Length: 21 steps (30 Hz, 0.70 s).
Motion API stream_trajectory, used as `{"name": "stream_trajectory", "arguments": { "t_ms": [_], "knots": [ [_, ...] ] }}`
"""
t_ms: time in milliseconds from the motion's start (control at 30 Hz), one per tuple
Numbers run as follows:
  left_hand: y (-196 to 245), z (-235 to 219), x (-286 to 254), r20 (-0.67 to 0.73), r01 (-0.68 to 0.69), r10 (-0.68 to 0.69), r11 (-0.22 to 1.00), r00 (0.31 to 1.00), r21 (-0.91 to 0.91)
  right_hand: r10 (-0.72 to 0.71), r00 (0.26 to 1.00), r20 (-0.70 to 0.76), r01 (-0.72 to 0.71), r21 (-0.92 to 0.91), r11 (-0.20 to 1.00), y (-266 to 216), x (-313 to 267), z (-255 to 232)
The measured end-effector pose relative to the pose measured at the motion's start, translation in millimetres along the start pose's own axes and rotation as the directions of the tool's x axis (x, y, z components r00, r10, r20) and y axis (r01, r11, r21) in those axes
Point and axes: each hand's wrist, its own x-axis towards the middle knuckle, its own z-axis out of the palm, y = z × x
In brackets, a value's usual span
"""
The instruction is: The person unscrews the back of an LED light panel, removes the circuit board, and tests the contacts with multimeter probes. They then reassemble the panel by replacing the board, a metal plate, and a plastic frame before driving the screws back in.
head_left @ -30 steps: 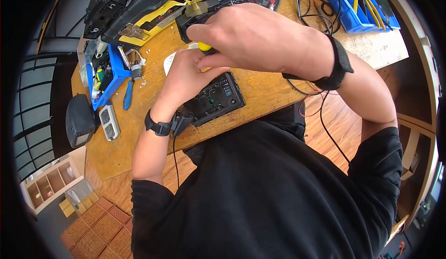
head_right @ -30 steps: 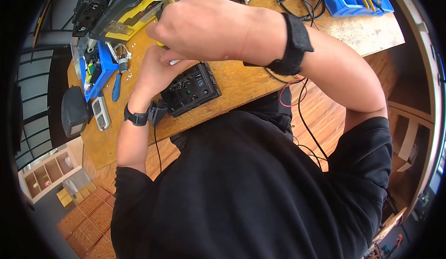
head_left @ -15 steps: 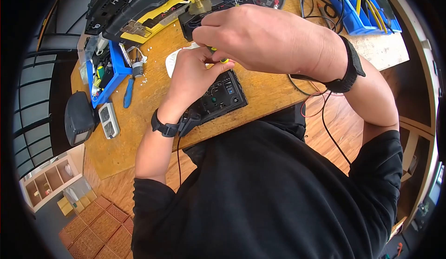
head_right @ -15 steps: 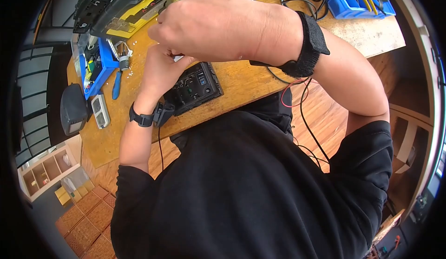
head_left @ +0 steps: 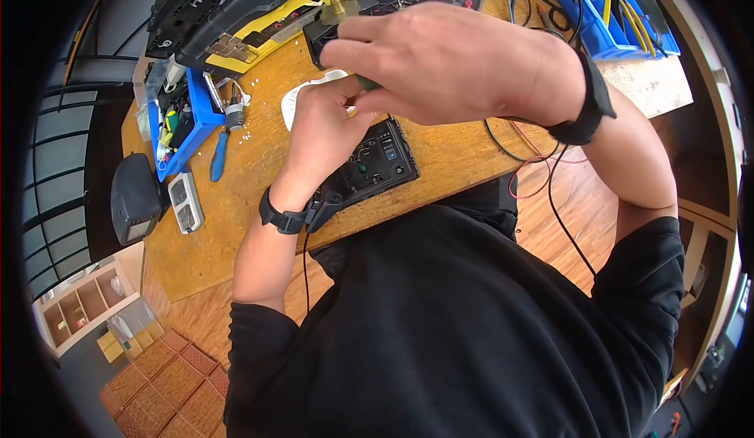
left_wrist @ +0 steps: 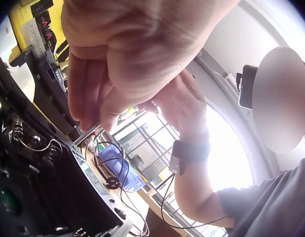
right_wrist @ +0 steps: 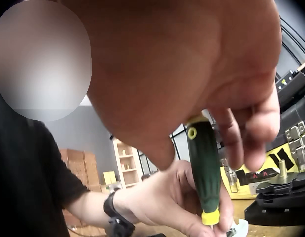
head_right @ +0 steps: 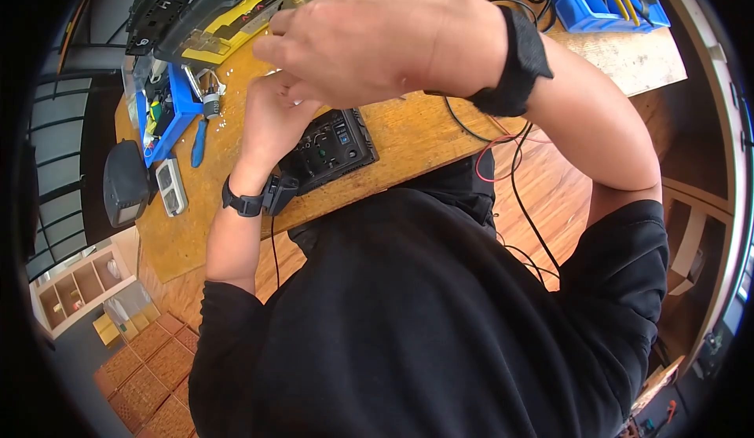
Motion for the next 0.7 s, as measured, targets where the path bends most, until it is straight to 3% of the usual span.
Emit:
{"name": "stream_trajectory", "arguments": {
  "t_ms": [33, 67, 167, 233, 300, 367, 400, 467, 533, 600, 700],
  "knots": [
    [0.4, 1.6, -1.1, -0.016, 0.032, -0.034, 0.996, 0.999, -0.077, -0.111, 0.988, -0.108, 0.126, 0.141, 0.982, 4.0, 0.0, 0.9],
    [1.2, 2.7, -2.5, -0.028, 0.065, -0.07, 0.986, 0.997, -0.155, -0.11, 0.988, -0.107, 0.124, 0.143, 0.982, 7.1, 1.2, 2.4],
    [9.6, -2.6, -4.7, 0.036, 0.121, -0.12, 0.992, 0.992, -0.039, -0.19, 0.978, -0.084, 0.196, 0.066, 0.978, 7.1, 6.5, 0.2],
    [0.4, -3.1, -10.5, 0.032, 0.095, -0.094, 0.995, 0.995, -0.012, -0.058, 0.997, 0.051, 0.055, 0.06, 0.997, -4.1, 6.9, -5.7],
    [-5.4, -2.2, -11.7, 0.021, 0.069, -0.069, 0.998, 0.997, 0.014, -0.032, 0.995, 0.091, 0.032, 0.001, 0.999, -7.2, 11.8, -7.3],
    [0.2, -1.0, -6.9, 0.047, -0.073, 0.072, 0.997, 0.996, 0.013, -0.004, 0.992, 0.124, 0.011, -0.056, 0.998, -7.2, 15.4, -2.5],
    [4.0, 1.7, -8.6, 0.045, -0.073, 0.073, 0.997, 0.996, 0.013, 0.014, 0.997, 0.077, -0.007, -0.09, 0.996, -3.9, 15.0, 4.4],
    [11.0, 6.3, -13.3, 0.107, 0.176, -0.153, 0.95, 0.982, -0.256, 0.026, 0.999, 0.031, -0.022, -0.129, 0.991, -2.7, 12.9, 11.5],
    [0.1, 8.3, -16.8, 0.08, 0.119, -0.102, 0.959, 0.992, -0.257, 0.0, 0.998, -0.06, -0.003, -0.041, 0.999, -6.6, 7.4, 12.5],
    [-1.5, 5.6, -18.4, 0.086, 0.02, -0.013, 0.996, 0.996, -0.083, 0.009, 0.999, -0.033, -0.01, -0.015, 1.0, -14.6, 2.0, 8.2],
    [23.2, -6.0, -17.8, 0.093, 0.042, -0.035, 0.996, 0.995, -0.08, 0.098, 0.995, 0.027, -0.099, 0.063, 0.993, -16.2, -5.6, -2.6]
  ]
}}
